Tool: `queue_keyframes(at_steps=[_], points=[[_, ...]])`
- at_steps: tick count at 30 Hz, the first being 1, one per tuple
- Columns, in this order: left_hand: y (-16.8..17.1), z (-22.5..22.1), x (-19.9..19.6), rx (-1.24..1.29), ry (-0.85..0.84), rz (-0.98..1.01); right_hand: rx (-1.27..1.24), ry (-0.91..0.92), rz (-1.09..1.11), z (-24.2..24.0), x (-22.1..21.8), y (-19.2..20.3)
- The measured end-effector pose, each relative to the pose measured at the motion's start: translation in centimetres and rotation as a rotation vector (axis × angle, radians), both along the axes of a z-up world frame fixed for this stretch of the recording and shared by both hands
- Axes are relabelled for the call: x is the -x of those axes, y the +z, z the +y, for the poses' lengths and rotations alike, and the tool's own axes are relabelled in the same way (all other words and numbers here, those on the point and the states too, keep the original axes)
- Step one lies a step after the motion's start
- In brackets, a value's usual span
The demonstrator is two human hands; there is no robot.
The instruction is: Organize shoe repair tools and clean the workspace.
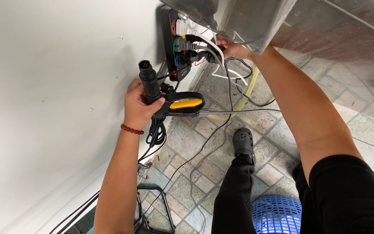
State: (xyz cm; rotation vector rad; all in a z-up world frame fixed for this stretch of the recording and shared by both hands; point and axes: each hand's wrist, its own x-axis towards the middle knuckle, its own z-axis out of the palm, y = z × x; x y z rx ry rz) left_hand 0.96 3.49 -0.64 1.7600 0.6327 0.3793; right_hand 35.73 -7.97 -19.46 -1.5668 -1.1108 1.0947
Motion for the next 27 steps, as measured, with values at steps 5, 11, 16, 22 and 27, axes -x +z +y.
queue_keyframes(at_steps=[5,11,16,22,27], points=[[-0.1,-0.2,-0.1,-0.002,0.001,0.005,-0.035,-0.035,0.203,-0.4,0.2,-1.4],[-0.1,-0.4,-0.1,0.000,-0.002,-0.009,0.065,-0.002,0.061,-1.8,1.4,6.2],[-0.5,-1.1,0.1,-0.005,0.006,-0.008,0.079,0.072,0.281,-2.6,-0.5,0.0],[-0.6,-3.5,-0.1,-0.075,0.029,-0.001,0.150,-0.150,0.592,-4.0,0.7,3.2],[-0.6,-9.1,-0.4,-0.492,0.098,0.050,0.045,-0.342,0.934,-5.1,1.5,3.4]])
